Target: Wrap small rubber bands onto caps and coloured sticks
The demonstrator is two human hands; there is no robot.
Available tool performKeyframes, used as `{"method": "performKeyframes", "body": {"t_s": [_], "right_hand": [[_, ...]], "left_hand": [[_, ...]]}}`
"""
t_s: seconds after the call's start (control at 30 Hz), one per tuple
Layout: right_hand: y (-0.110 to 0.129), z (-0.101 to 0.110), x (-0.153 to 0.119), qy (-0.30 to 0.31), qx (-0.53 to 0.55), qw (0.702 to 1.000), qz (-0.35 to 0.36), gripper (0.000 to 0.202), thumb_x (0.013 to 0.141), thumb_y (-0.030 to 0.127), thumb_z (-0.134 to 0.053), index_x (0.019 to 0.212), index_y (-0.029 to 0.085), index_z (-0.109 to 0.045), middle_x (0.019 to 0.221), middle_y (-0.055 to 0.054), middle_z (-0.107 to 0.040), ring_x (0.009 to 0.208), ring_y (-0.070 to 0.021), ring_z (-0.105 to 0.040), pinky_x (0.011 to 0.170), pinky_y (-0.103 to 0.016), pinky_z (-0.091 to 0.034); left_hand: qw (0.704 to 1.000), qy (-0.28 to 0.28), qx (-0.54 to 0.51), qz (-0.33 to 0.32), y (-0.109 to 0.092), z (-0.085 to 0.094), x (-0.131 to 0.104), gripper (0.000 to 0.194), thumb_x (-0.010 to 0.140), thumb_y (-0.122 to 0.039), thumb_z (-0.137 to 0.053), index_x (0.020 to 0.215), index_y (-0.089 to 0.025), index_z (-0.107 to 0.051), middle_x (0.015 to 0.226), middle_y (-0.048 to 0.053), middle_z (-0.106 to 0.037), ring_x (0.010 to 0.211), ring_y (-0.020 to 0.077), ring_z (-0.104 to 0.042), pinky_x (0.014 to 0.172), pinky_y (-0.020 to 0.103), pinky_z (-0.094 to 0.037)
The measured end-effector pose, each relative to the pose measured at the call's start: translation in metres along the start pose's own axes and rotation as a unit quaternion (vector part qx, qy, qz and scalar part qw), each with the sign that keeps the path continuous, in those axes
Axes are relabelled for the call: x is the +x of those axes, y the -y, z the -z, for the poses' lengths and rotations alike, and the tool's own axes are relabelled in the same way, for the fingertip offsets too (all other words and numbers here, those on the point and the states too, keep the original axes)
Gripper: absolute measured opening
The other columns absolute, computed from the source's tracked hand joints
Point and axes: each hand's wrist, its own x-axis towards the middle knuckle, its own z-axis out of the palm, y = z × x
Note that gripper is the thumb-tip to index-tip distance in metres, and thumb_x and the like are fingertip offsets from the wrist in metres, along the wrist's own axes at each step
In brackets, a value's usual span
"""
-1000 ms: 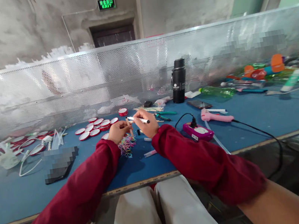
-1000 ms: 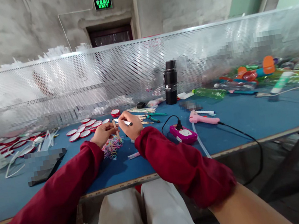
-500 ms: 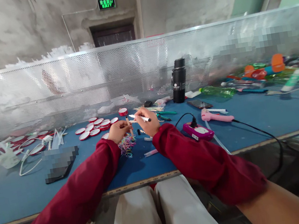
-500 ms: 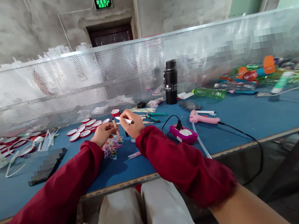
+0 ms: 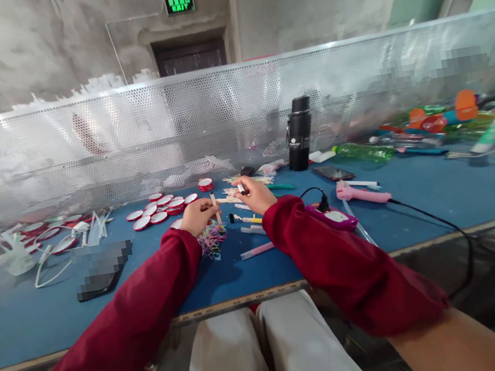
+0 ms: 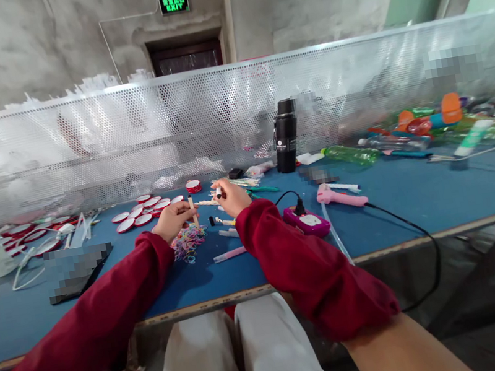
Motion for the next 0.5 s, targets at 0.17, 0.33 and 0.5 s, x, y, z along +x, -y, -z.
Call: {"method": "performKeyframes", "body": {"t_s": [0.17,0.33,0.5], "right_hand": [[0.003,-0.006,-0.006,0.094,0.015,0.995,0.028,0.039,0.072,0.019,-0.069,0.107,0.022,-0.055,0.089,0.000,-0.071,0.078,-0.0162,-0.065,0.077,-0.031,-0.049],[0.006,-0.017,-0.012,0.153,-0.013,0.988,0.029,0.041,0.066,0.012,-0.072,0.102,0.024,-0.056,0.089,0.002,-0.071,0.081,-0.0158,-0.066,0.076,-0.029,-0.047],[0.004,-0.023,-0.016,0.159,-0.019,0.987,0.015,0.038,0.067,0.004,-0.066,0.098,0.024,-0.058,0.080,0.005,-0.070,0.073,-0.0132,-0.065,0.069,-0.025,-0.046]], "left_hand": [[0.999,0.002,-0.031,-0.012,0.003,0.000,0.003,0.025,0.075,-0.040,-0.066,0.078,-0.016,-0.060,0.066,-0.001,-0.061,0.055,0.0099,-0.054,0.053,0.022,-0.041],[0.999,0.003,-0.040,-0.016,0.003,-0.001,0.003,0.023,0.077,-0.040,-0.063,0.077,-0.017,-0.059,0.063,-0.003,-0.056,0.052,0.0097,-0.049,0.051,0.023,-0.040],[0.999,-0.004,-0.050,-0.004,0.004,-0.002,0.003,0.021,0.077,-0.039,-0.062,0.078,-0.018,-0.058,0.065,-0.003,-0.055,0.052,0.0094,-0.049,0.051,0.022,-0.040]]}}
